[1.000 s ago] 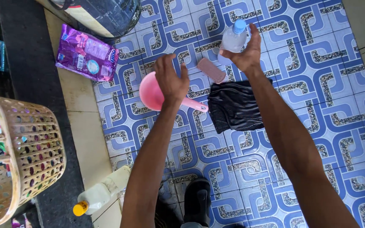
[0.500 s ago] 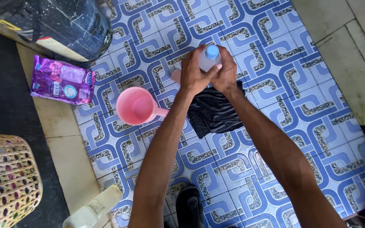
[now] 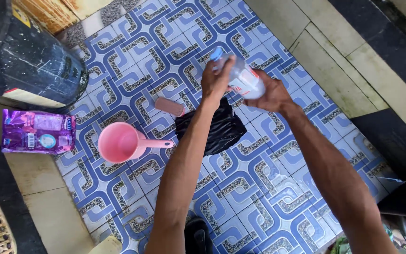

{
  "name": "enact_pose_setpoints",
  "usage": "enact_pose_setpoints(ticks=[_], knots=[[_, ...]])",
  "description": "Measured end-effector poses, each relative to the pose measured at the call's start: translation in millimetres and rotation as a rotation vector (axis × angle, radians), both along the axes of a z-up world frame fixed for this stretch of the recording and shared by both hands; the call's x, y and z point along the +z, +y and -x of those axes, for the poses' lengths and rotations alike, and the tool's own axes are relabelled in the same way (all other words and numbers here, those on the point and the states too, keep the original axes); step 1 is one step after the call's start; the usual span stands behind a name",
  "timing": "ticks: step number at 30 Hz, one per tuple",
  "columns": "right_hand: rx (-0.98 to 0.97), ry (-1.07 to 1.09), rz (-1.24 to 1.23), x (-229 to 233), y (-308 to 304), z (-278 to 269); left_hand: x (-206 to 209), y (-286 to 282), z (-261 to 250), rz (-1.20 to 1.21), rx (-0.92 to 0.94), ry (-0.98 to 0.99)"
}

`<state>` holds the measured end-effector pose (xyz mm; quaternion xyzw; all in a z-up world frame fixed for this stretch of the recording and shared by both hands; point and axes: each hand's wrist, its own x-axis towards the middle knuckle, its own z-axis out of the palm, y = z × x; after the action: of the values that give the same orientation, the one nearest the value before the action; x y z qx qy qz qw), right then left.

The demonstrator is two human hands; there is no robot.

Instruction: Washing a black item of clothing in a bucket, wringing it out, and spreading it on a tiled surface.

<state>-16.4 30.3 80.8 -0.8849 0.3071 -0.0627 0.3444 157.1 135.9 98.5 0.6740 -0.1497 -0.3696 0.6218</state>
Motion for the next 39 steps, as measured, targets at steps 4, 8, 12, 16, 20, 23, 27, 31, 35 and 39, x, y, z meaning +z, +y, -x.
enact_pose_setpoints(ticks=[4,8,12,16,20,23,27,31,35,39], knots=[[0.016,0.506,0.24,86.5,16.7,-8.5,-67.1,10.6,-7.5,-0.003,0.138,0.33],[0.137,0.698,0.563,106.7,26.9,-19.4,-121.9,12.7,-11.6,0.082,-0.054,0.512],[0.086,0.703,0.402,124.7,36.8,-23.3,-124.9,9.1,-19.1,0.021,0.078,0.394],[0.024,0.382,0.085,34.2,5.6,1.8,-51.7,11.3,-20.8,0.08,0.036,0.026],[0.007,-0.402,-0.558,-57.0,7.8,8.0,26.6,-6.2,8.6,0.306,-0.261,-0.427],[-0.09,-0.425,-0.674,-69.3,18.2,3.3,43.5,-13.4,23.8,0.38,-0.362,-0.671],[-0.086,-0.37,-0.64,-57.9,24.7,-3.4,40.3,-13.0,21.3,0.461,-0.363,-0.802],[-0.021,-0.339,-0.62,-50.5,18.1,0.2,24.0,-10.2,6.2,0.401,-0.323,-0.748],[0.138,-0.035,-0.32,0.4,14.4,-4.3,-11.1,10.3,-28.3,0.085,-0.089,-0.344],[0.205,0.729,0.17,102.9,52.9,-31.8,-105.7,49.3,-53.1,-0.137,-0.073,0.416]])
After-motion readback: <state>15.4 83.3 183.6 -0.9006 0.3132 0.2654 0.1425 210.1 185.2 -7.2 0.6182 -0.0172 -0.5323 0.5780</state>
